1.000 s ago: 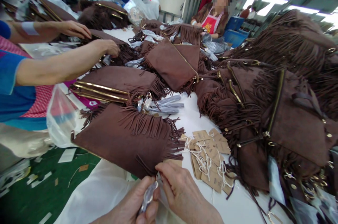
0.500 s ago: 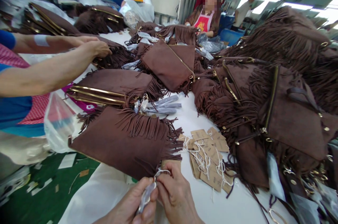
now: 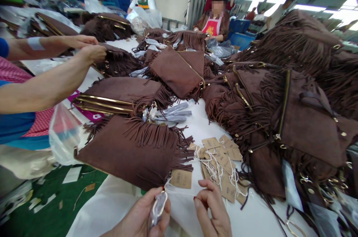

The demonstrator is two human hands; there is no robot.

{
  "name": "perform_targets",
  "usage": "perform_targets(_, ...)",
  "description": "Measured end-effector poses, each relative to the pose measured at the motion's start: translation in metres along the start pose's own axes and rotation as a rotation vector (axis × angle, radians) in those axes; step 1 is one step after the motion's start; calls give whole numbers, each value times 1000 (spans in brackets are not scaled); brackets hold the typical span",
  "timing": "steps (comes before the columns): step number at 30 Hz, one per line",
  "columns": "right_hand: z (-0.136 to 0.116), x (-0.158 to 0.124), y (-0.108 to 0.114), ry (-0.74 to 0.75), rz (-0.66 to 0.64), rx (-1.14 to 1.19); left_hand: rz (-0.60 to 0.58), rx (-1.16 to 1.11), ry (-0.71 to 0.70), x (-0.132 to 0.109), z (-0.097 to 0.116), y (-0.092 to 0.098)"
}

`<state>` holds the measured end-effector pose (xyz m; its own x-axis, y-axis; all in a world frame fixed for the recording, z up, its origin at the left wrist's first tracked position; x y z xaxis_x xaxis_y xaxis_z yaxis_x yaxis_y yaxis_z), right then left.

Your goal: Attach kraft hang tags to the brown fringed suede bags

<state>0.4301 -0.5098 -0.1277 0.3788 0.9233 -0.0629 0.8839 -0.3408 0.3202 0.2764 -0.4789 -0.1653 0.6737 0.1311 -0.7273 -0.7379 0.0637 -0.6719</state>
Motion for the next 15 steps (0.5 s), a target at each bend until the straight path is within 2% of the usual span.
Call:
perform_targets(2, 7, -3, -10, -154, -48, 353, 2, 43, 1, 0, 0, 3)
perform_targets(5, 10, -10, -37, -357, -143, 885, -50, 126, 3, -6, -1, 6)
perform_targets(7, 7, -12, -50, -410, -144, 1041, -21, 278, -31, -16, 2, 13)
perform_targets(9, 4, -11, -55, -384, -83, 1026, 79, 591, -115, -30, 11, 22)
perform_targets(10, 2, -11, -55, -363, -51, 989, 155, 794, -196, -38, 20, 25)
perform_targets(12, -2, -9, -56, -325, -19, 915, 300, 1221, -453, -55, 42, 19)
perform_targets(15, -6, -7, -57, -287, -26, 889, 379, 1675, -927, -74, 62, -12)
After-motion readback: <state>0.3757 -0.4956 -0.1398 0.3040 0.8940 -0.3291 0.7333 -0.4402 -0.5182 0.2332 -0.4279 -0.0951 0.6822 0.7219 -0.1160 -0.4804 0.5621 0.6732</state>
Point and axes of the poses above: each hand's wrist, its own x-axis towards the middle knuckle, its own y-axis out of the back of the hand, z = x × y, the point moved 6 cm from there along x, towards the middle knuckle, and after that the axes turned 7 degrees about x, right-handed, at the moved point
